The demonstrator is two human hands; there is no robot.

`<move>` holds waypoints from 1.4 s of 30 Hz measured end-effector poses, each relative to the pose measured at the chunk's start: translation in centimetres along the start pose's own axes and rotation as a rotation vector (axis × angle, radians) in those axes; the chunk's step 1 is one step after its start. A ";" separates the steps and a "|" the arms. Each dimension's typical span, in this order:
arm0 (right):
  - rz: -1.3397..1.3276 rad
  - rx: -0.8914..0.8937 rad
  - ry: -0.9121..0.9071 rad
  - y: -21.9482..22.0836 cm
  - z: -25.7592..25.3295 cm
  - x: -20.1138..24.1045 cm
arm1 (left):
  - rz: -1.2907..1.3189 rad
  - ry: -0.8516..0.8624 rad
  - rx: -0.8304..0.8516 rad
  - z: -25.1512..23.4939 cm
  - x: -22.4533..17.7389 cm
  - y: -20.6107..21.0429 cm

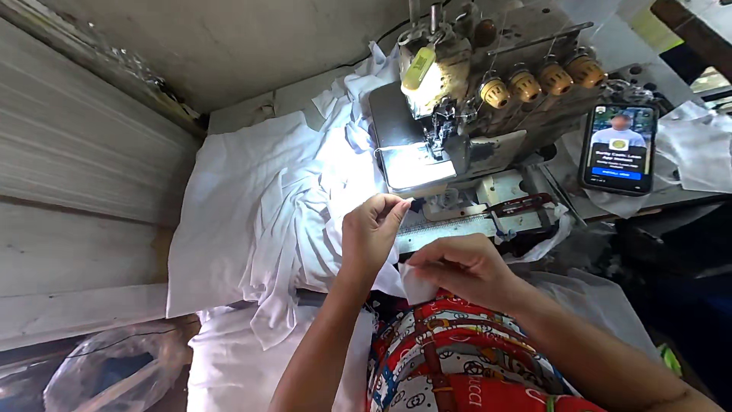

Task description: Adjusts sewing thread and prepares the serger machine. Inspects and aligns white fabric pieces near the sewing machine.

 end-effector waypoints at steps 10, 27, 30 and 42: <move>-0.073 -0.257 0.178 -3.4 0.4 -5.2 | 0.503 -0.041 0.201 1.8 -0.1 2.2; -0.309 -0.022 0.150 -2.0 -0.8 -4.7 | 0.557 0.028 0.134 2.3 -0.2 0.7; -0.327 0.017 0.180 -1.7 -0.9 -4.9 | 0.534 0.052 0.133 2.3 -0.3 0.3; 0.032 -0.048 0.069 -1.9 -2.8 -1.5 | 0.503 0.022 0.005 2.5 0.2 -1.9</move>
Point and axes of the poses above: each hand's wrist, its own z-axis away from the middle knuckle, its own y-axis out of the palm, x = y × z, the point moved 9 cm from there along -z, towards the middle knuckle, and after that the axes turned 12 degrees about x, right-handed, at the moved point
